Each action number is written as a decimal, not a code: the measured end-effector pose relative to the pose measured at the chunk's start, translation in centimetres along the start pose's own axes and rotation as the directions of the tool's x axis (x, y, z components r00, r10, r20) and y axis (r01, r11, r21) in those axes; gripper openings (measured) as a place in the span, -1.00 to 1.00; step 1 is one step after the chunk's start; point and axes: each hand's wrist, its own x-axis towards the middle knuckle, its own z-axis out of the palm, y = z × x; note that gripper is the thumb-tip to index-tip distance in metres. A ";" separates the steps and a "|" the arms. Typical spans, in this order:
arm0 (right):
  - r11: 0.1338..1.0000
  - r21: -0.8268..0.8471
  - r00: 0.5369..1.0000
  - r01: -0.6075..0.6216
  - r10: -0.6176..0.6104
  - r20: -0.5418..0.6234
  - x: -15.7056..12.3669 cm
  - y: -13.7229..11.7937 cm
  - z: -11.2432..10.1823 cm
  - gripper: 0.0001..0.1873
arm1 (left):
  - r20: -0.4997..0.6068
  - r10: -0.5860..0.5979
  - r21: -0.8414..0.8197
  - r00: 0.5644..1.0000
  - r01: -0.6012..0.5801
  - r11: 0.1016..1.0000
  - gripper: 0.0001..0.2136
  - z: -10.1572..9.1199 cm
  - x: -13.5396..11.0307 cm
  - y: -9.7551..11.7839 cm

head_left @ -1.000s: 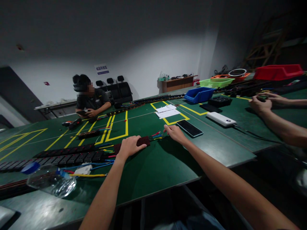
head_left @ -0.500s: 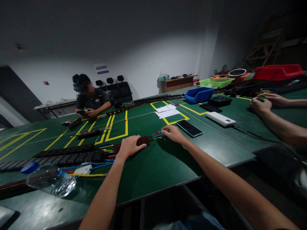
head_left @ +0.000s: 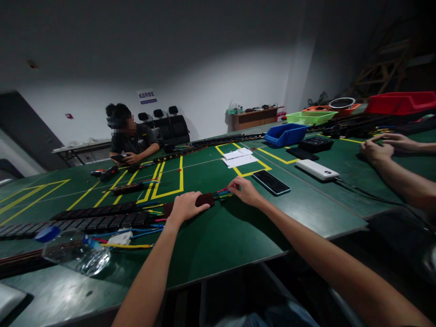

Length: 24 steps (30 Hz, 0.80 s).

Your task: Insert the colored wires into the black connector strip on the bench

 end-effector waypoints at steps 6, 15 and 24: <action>0.969 -0.193 0.988 -0.155 0.156 -0.007 -0.2 0.0 -0.5 -0.77 | 0.012 -0.021 -0.003 1.000 0.021 1.000 -0.47 0.0 0.1 0.0; 0.963 -0.154 0.971 -0.222 0.232 0.050 0.1 -0.3 -0.9 -0.43 | 0.005 -0.025 -0.003 1.000 0.025 1.000 -0.47 0.1 0.1 0.0; 0.899 -0.264 0.928 -0.350 0.371 0.032 0.0 -0.3 -1.5 -0.42 | 0.008 -0.025 -0.009 1.000 0.025 1.000 -0.48 0.2 0.1 -0.1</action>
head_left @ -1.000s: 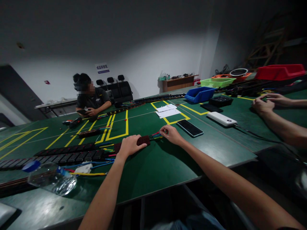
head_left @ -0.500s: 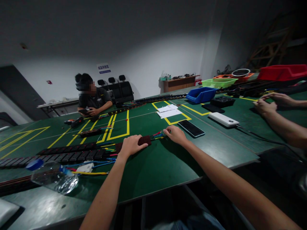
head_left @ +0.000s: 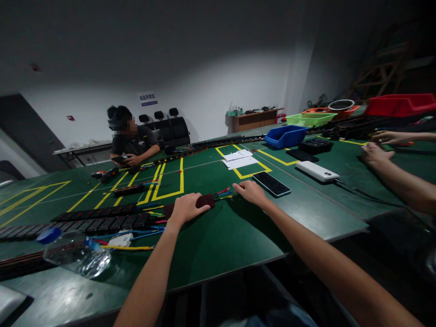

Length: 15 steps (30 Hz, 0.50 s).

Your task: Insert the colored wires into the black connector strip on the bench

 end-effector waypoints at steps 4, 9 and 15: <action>0.994 -0.106 0.997 0.019 -0.010 0.077 -0.4 -0.4 -0.1 -0.45 | -0.005 0.002 -0.005 1.000 -0.002 1.000 -0.47 0.0 0.0 0.0; 0.994 -0.110 0.997 0.005 0.003 0.071 -0.4 -0.5 0.0 -0.45 | 0.000 0.003 -0.013 1.000 -0.003 1.000 -0.47 0.0 0.0 0.0; 0.990 0.142 0.990 -0.002 -0.018 0.140 0.3 0.1 0.5 -0.38 | -0.006 0.011 -0.013 1.000 -0.011 1.000 -0.46 0.1 0.0 -0.2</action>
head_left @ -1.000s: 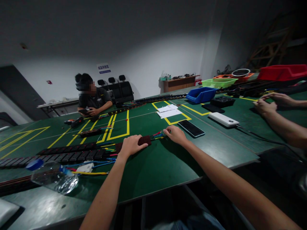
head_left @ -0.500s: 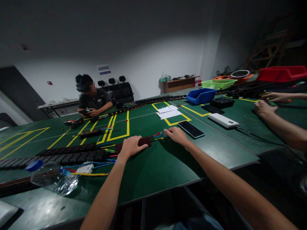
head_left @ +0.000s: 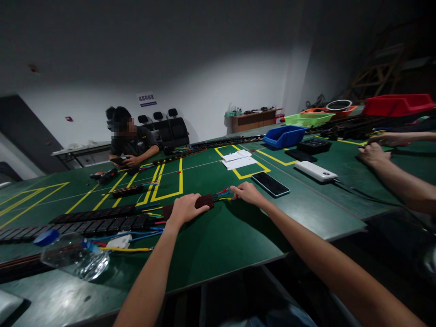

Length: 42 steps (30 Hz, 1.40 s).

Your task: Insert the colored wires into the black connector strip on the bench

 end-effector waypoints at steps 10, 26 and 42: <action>0.980 -0.165 0.992 -0.111 0.099 -0.077 -0.5 -0.7 -0.6 -0.45 | 0.008 -0.006 0.026 1.000 0.006 1.000 -0.45 0.0 0.0 0.1; 0.998 0.040 0.982 0.050 -0.042 -0.182 0.6 0.7 -0.2 -0.49 | 0.018 -0.004 0.021 1.000 0.004 1.000 -0.45 -0.1 0.0 0.2; 0.989 0.104 0.994 0.106 -0.106 -0.006 1.0 1.2 0.8 -0.73 | 0.005 -0.008 0.025 1.000 0.008 1.000 -0.45 0.1 0.1 0.1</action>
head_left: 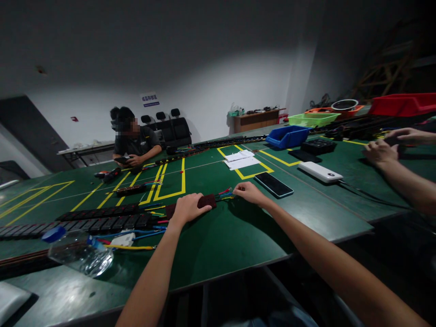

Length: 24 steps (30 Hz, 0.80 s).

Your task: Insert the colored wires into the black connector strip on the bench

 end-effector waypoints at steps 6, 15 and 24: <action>0.967 -0.254 0.999 0.021 -0.030 -0.032 -0.9 -0.3 -0.4 -0.84 | 0.014 -0.004 -0.004 1.000 0.004 1.000 -0.45 -0.1 0.1 0.0; 0.949 -0.316 0.998 0.005 -0.024 -0.054 -1.0 -0.7 -0.4 -0.81 | 0.018 -0.006 0.000 1.000 0.006 1.000 -0.45 -0.3 0.0 0.2; 0.934 -0.351 0.998 0.062 -0.059 0.018 -0.7 -0.6 0.0 -0.70 | 0.015 -0.004 0.004 1.000 0.004 1.000 -0.46 -0.2 0.4 -0.2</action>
